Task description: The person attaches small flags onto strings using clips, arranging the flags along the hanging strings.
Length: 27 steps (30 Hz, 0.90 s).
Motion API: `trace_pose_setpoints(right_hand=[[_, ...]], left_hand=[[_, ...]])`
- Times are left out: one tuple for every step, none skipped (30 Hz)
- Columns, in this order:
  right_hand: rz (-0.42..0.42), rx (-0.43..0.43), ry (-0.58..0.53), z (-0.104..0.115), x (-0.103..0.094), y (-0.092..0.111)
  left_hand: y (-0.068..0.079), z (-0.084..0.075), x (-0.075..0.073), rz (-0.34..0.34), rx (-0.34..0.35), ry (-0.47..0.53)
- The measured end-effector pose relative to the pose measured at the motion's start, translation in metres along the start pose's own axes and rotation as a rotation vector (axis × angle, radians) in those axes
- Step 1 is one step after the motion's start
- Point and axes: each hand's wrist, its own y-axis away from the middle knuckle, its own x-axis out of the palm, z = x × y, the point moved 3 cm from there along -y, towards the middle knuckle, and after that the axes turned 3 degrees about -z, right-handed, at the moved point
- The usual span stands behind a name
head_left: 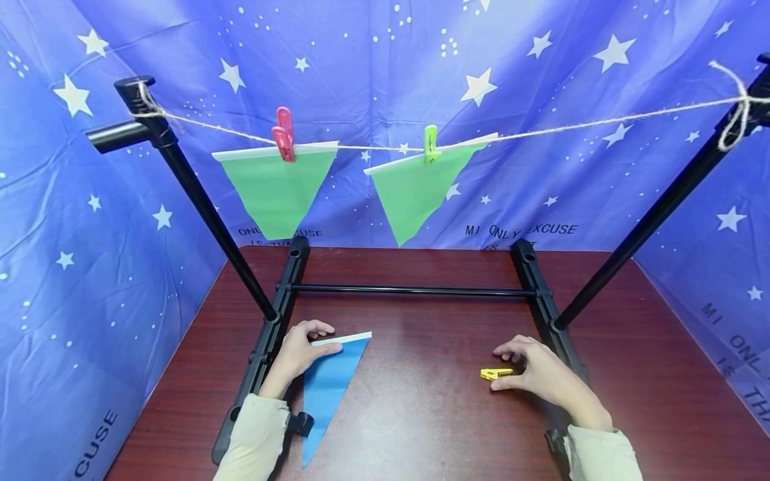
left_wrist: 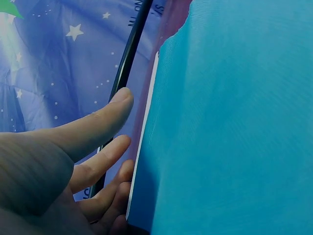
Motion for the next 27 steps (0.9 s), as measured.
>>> trace_pose_setpoints(right_hand=[[0.006,-0.001,0.000,0.0000,0.0003,0.0000],[0.013,-0.002,-0.002,0.0000,0.0004,-0.0001],[0.020,-0.003,-0.006,0.0001,0.0005,-0.0001],[0.029,-0.005,-0.008,0.0001,0.0006,-0.0001],[0.034,-0.004,-0.011,0.0000,0.0009,-0.0001],[0.040,-0.005,-0.016,-0.0002,0.0012,0.0000],[0.045,-0.005,-0.019,-0.0004,0.0014,0.0001],[0.050,-0.006,-0.022,-0.0007,0.0016,0.0001],[0.056,-0.006,-0.025,-0.0010,0.0019,0.0003],[0.059,-0.006,-0.027,-0.0013,0.0022,0.0004],[0.063,-0.007,-0.030,-0.0015,0.0025,0.0004],[0.068,-0.006,-0.032,-0.0017,0.0029,0.0004],[0.076,-0.005,-0.034,-0.0020,0.0033,0.0002],[0.083,-0.002,-0.036,-0.0021,0.0037,0.0001],[0.089,0.001,-0.038,-0.0023,0.0042,-0.0001],[0.092,-0.001,-0.037,-0.0027,0.0045,-0.0002],[0.096,0.001,-0.035,-0.0033,0.0048,0.0000],[0.098,0.003,-0.032,-0.0039,0.0050,0.0003],[0.097,0.004,-0.028,-0.0042,0.0050,0.0006],[0.096,0.005,-0.028,-0.0045,0.0049,0.0009],[0.095,0.004,-0.027,-0.0048,0.0048,0.0011],[0.095,0.003,-0.027,-0.0050,0.0048,0.0014],[0.097,0.007,-0.030,-0.0049,0.0047,0.0014],[0.098,0.006,-0.033,-0.0046,0.0045,0.0012],[0.099,0.004,-0.036,-0.0043,0.0045,0.0009],[0.101,0.001,-0.040,-0.0040,0.0046,0.0005],[0.101,-0.003,-0.040,-0.0038,0.0046,0.0001]], left_hand=[[0.0000,0.0000,0.0000,-0.001,-0.003,-0.006],[0.0001,-0.0003,-0.0001,-0.002,-0.005,-0.013],[0.0001,-0.0003,0.0000,-0.003,-0.009,-0.020],[-0.0001,-0.0003,0.0002,-0.002,-0.013,-0.028],[-0.0001,-0.0003,0.0003,-0.003,-0.017,-0.035],[-0.0002,-0.0003,0.0005,-0.003,-0.020,-0.042],[-0.0003,-0.0002,0.0007,-0.004,-0.022,-0.050],[-0.0004,-0.0001,0.0009,-0.004,-0.024,-0.056],[-0.0006,0.0001,0.0011,-0.004,-0.024,-0.060],[-0.0007,0.0003,0.0012,-0.003,-0.025,-0.064],[-0.0006,0.0004,0.0011,-0.003,-0.026,-0.066],[-0.0003,0.0006,0.0009,-0.003,-0.028,-0.069],[0.0000,0.0008,0.0005,-0.002,-0.030,-0.072],[0.0003,0.0010,0.0000,-0.001,-0.031,-0.074],[0.0006,0.0011,-0.0003,-0.001,-0.029,-0.077],[0.0008,0.0010,-0.0004,0.000,-0.028,-0.079],[0.0009,0.0010,-0.0002,0.001,-0.028,-0.082],[0.0010,0.0005,0.0000,0.001,-0.027,-0.085],[0.0008,-0.0002,0.0004,0.002,-0.023,-0.087],[0.0005,-0.0009,0.0008,0.002,-0.020,-0.091],[0.0002,-0.0016,0.0012,0.002,-0.018,-0.096],[0.0001,-0.0024,0.0015,0.002,-0.018,-0.100],[0.0000,-0.0028,0.0015,0.003,-0.020,-0.106],[0.0000,-0.0032,0.0012,0.003,-0.021,-0.108],[0.0000,-0.0029,0.0011,0.006,-0.024,-0.110],[0.0000,-0.0025,0.0009,0.008,-0.029,-0.111],[0.0000,-0.0019,0.0008,0.010,-0.034,-0.112]])
